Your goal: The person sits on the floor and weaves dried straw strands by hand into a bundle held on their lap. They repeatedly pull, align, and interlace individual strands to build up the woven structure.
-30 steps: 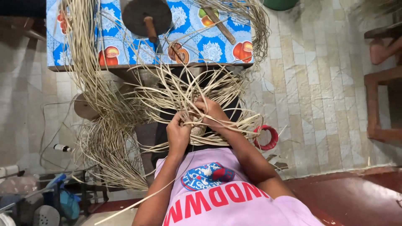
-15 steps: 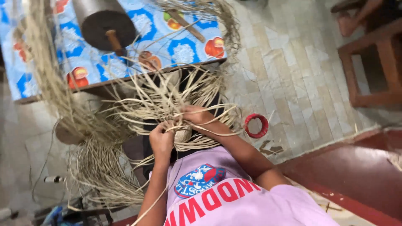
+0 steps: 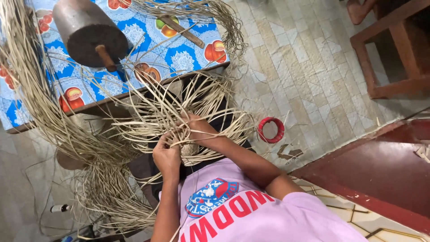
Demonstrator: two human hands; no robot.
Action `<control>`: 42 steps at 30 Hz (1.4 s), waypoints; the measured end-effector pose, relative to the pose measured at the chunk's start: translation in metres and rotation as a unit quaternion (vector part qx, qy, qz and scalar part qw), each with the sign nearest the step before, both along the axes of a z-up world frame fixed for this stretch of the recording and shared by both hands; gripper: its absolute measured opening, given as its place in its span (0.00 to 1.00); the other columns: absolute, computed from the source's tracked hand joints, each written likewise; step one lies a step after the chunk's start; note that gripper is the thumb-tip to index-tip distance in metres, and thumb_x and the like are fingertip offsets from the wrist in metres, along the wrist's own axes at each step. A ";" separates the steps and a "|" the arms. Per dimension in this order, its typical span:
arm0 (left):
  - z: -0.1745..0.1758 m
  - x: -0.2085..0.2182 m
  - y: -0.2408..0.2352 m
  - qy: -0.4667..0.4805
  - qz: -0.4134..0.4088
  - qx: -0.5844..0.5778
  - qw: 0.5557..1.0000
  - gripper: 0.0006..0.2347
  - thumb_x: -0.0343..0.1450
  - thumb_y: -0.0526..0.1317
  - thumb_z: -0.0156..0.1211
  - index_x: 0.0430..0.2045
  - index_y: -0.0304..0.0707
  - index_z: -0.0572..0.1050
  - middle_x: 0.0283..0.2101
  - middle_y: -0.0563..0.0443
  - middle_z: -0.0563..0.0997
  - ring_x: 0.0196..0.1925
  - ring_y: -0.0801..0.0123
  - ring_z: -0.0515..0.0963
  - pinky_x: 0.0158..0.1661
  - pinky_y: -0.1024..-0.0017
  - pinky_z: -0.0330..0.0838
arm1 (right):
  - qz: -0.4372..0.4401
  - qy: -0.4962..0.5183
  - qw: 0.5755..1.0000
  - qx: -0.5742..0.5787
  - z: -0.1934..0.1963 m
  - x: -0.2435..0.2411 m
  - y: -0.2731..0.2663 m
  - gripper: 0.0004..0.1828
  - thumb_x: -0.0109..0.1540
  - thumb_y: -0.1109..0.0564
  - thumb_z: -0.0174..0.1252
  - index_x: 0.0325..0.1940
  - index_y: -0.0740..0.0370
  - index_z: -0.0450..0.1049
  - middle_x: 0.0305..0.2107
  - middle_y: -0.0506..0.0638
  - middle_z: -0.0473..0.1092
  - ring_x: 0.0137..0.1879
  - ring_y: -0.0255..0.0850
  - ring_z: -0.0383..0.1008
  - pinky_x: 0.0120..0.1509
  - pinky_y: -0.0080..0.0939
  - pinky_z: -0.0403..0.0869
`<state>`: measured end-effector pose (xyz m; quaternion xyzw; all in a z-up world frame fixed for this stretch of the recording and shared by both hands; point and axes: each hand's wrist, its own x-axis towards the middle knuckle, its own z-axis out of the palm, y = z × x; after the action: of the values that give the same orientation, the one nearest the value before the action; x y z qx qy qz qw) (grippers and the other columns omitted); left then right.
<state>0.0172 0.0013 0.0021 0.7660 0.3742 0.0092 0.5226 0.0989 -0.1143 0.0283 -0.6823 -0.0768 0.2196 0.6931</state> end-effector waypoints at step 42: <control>-0.103 0.003 0.029 0.022 -0.024 -0.034 0.999 0.07 0.66 0.35 0.50 0.17 0.38 0.74 0.09 0.49 0.68 0.14 0.68 0.66 0.27 0.70 0.64 | 0.226 -0.313 0.913 -0.132 -0.013 -0.015 -0.037 0.27 0.63 0.48 0.53 0.59 0.71 0.61 0.51 0.69 0.63 0.62 0.66 0.59 0.67 0.62 0.56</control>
<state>0.0198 0.0306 -0.1010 0.7563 0.3672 -0.0327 0.5405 0.0842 -0.1515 0.0153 -0.7656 -0.4125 0.1537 0.4692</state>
